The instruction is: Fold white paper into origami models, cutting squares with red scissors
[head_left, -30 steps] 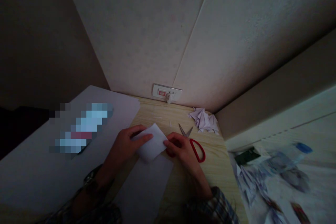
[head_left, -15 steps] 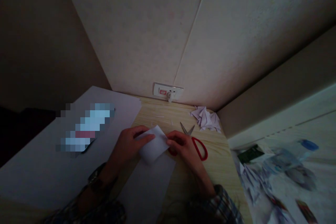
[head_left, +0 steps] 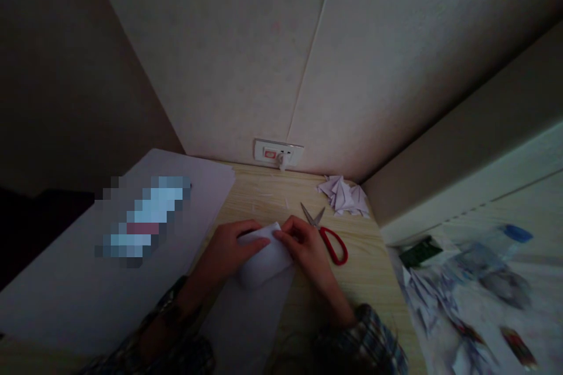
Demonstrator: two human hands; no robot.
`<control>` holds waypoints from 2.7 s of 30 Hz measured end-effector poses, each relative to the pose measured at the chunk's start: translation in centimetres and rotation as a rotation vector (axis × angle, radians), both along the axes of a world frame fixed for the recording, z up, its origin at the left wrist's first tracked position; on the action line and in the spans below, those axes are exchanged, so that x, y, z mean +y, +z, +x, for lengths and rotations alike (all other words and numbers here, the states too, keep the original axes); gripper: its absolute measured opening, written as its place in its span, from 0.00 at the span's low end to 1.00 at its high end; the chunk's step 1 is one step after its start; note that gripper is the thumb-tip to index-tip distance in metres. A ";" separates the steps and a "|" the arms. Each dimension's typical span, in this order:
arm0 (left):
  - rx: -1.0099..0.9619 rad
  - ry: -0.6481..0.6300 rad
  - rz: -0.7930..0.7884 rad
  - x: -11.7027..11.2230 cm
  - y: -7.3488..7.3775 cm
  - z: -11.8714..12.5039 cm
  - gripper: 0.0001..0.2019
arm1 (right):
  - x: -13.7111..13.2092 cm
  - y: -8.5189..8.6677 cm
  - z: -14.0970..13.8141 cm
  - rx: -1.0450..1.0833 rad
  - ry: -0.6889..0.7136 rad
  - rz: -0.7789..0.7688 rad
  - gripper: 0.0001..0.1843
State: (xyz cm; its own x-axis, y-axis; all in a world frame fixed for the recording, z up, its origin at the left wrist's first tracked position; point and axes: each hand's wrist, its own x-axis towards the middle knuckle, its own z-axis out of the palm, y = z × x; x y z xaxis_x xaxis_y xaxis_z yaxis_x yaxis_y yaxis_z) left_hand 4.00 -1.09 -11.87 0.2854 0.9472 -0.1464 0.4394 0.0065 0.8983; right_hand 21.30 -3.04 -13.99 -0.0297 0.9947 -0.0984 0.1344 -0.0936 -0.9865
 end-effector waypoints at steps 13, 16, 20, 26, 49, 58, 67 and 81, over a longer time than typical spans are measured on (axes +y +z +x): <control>0.014 -0.067 0.021 -0.1 0.1 0.2 0.13 | -0.1 0.1 -0.1 0.046 -0.011 -0.012 0.14; 0.030 -0.080 0.013 0.0 0.1 0.2 0.13 | -0.1 0.2 0.0 0.009 0.044 0.008 0.14; 0.037 -0.092 0.012 0.0 0.1 0.0 0.13 | -0.2 0.3 0.1 -0.038 0.067 0.031 0.12; 0.039 -0.016 0.066 0.1 -0.4 -0.4 0.14 | -0.1 0.2 0.3 -0.062 0.093 0.037 0.14; -0.019 0.234 0.171 0.1 0.3 -1.0 0.12 | 0.0 0.1 0.3 -0.183 0.139 0.082 0.18; -0.089 0.328 0.157 0.4 0.2 -1.3 0.09 | 0.0 0.3 0.7 -0.136 0.118 0.045 0.23; -0.333 0.017 0.068 0.3 0.4 -1.6 0.22 | -0.5 0.7 1.1 -0.141 -0.074 0.331 0.05; -0.472 0.076 -0.383 0.8 -0.8 -1.1 0.32 | -0.9 0.4 0.8 0.333 0.073 0.191 0.15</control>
State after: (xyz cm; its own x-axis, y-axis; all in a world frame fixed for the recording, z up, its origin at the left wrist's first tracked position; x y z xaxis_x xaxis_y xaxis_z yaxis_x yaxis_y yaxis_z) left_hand 2.89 -0.33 -12.66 0.3356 0.8727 -0.3547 -0.0198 0.3829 0.9236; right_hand 22.14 -3.89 -13.55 -0.1000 0.9883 0.1148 -0.1963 0.0935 -0.9761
